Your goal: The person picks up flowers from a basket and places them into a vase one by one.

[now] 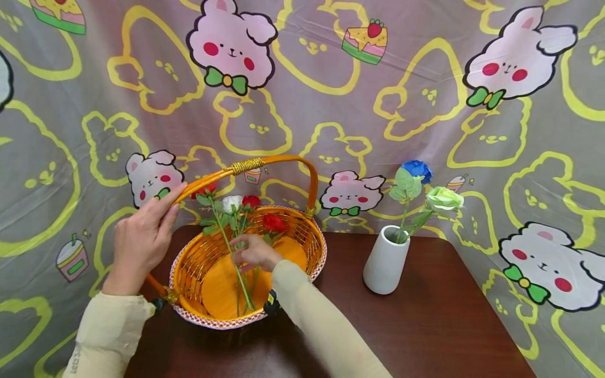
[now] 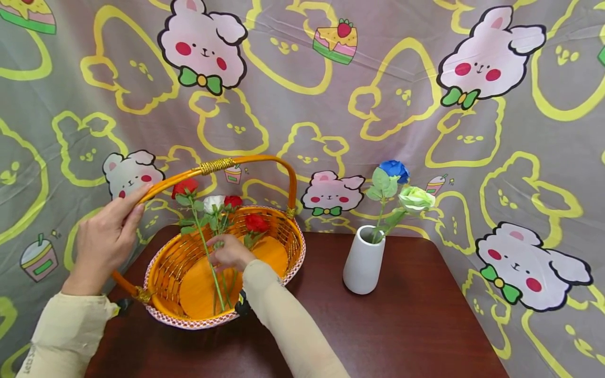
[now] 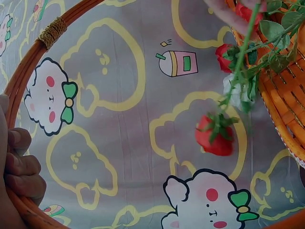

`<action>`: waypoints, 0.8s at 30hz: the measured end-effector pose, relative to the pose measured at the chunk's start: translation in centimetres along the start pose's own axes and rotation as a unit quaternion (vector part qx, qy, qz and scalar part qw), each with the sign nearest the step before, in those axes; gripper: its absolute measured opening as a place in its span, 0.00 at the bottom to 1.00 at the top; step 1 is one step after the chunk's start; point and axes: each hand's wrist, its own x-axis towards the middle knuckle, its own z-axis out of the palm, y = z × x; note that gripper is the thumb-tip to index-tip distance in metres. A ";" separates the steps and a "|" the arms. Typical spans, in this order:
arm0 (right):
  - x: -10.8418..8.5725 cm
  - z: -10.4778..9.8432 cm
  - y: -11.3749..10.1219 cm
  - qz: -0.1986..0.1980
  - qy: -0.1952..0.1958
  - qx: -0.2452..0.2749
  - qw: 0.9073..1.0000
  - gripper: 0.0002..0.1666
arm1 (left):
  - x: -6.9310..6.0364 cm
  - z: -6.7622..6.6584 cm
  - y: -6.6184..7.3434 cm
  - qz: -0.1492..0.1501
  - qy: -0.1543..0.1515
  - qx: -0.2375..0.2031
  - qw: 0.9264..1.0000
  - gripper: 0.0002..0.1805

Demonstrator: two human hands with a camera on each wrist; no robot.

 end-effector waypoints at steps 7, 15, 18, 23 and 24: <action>-1.0 -1.1 -1.0 -0.005 -0.008 0.050 0.999 0.28 | 0.0 0.0 0.0 0.001 -0.001 0.002 1.000 0.23; -2.4 -1.7 -1.6 -0.026 -0.020 0.074 0.997 0.29 | 0.1 0.0 0.0 0.004 0.001 0.003 1.000 0.23; -3.0 -1.9 -1.6 -0.032 -0.020 0.076 0.996 0.27 | 0.1 0.0 0.0 0.002 -0.002 0.004 1.000 0.23; -4.0 -2.0 -1.4 -0.035 -0.024 0.080 0.996 0.22 | 0.1 0.0 0.0 0.010 -0.001 0.001 1.000 0.23; -4.2 -2.1 -1.4 -0.038 -0.026 0.080 0.996 0.22 | 0.1 0.0 -0.1 0.012 0.001 0.000 1.000 0.23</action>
